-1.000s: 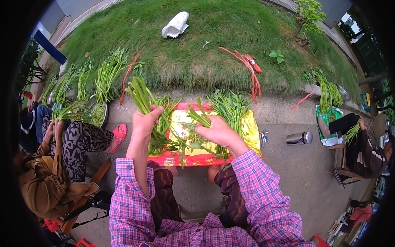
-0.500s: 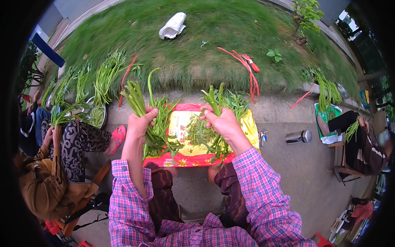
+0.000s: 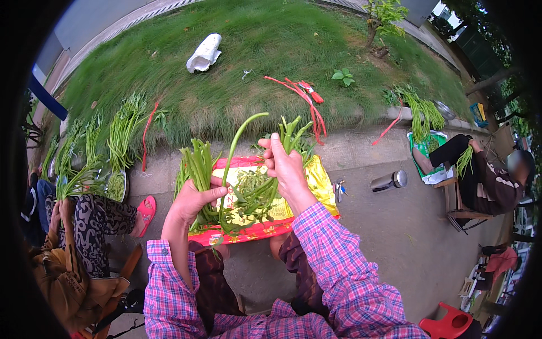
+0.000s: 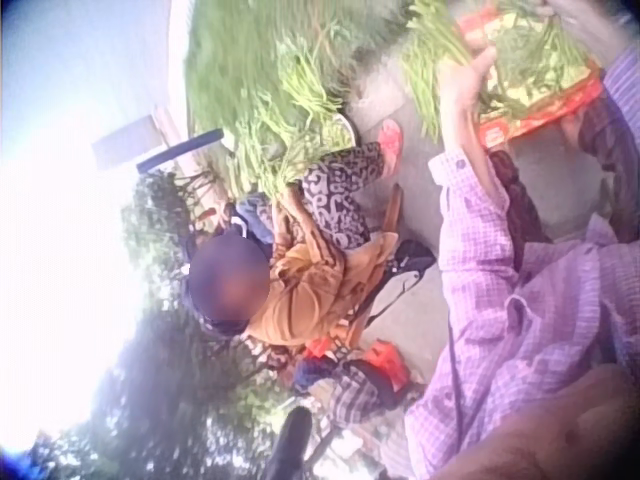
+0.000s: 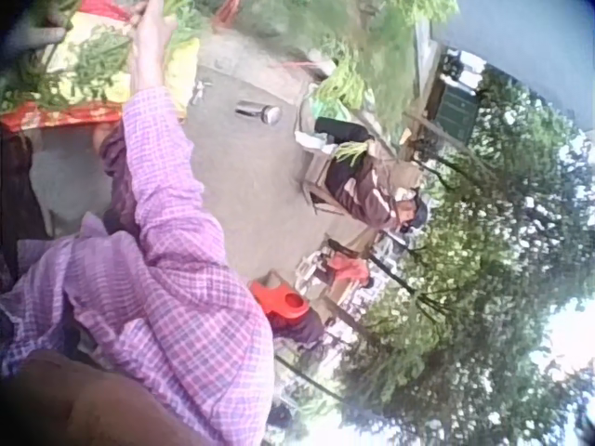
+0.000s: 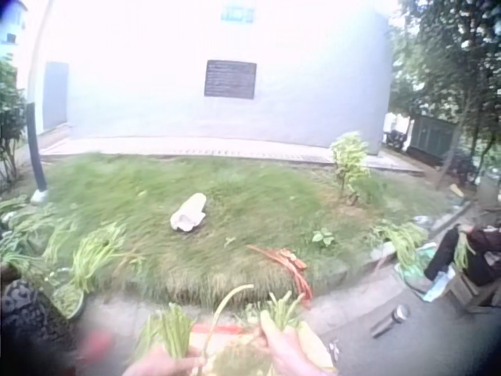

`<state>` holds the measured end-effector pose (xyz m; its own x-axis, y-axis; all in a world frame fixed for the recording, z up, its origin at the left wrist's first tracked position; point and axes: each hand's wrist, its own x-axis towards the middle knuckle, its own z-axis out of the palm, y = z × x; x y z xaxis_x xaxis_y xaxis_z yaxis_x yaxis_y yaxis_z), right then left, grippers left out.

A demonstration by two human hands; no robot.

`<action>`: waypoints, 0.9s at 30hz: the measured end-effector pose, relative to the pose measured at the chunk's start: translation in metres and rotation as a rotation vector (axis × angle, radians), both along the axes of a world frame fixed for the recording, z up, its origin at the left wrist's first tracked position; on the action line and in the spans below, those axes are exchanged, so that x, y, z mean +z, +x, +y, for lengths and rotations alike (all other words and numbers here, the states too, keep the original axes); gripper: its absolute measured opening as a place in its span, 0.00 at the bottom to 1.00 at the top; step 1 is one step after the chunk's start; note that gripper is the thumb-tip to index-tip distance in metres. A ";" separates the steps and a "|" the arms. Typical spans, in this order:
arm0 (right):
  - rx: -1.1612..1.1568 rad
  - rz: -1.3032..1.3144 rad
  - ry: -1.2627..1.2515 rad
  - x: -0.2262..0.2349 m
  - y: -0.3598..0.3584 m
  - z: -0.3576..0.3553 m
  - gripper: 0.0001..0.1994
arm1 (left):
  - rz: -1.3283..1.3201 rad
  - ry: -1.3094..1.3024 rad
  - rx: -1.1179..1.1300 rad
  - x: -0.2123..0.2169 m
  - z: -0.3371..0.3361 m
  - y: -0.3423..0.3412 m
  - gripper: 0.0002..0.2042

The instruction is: The person picks through a bundle of green stalks, snapping or tearing off small pieces and placing them onto a yellow and red mat. They gather sorted pieces into their hands and occasionally use scissors to trim the ends.

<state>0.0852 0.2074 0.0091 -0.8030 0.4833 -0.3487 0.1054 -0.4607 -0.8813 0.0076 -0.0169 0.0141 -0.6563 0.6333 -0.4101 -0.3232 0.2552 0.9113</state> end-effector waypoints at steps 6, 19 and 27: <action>0.053 0.091 -0.046 0.010 -0.001 -0.010 0.20 | 0.038 -0.040 -0.134 -0.010 0.016 0.020 0.14; 0.104 0.099 -0.011 0.014 -0.002 -0.020 0.21 | -0.192 0.152 -0.028 -0.007 0.008 0.006 0.25; 0.277 0.044 0.003 0.017 0.001 -0.037 0.15 | -0.241 0.147 -0.093 -0.006 0.010 0.007 0.27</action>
<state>0.0863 0.1703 0.0257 -0.9191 0.2441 -0.3094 0.1883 -0.4175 -0.8889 0.0144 -0.0070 0.0076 -0.4873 0.7505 -0.4464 -0.5164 0.1647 0.8404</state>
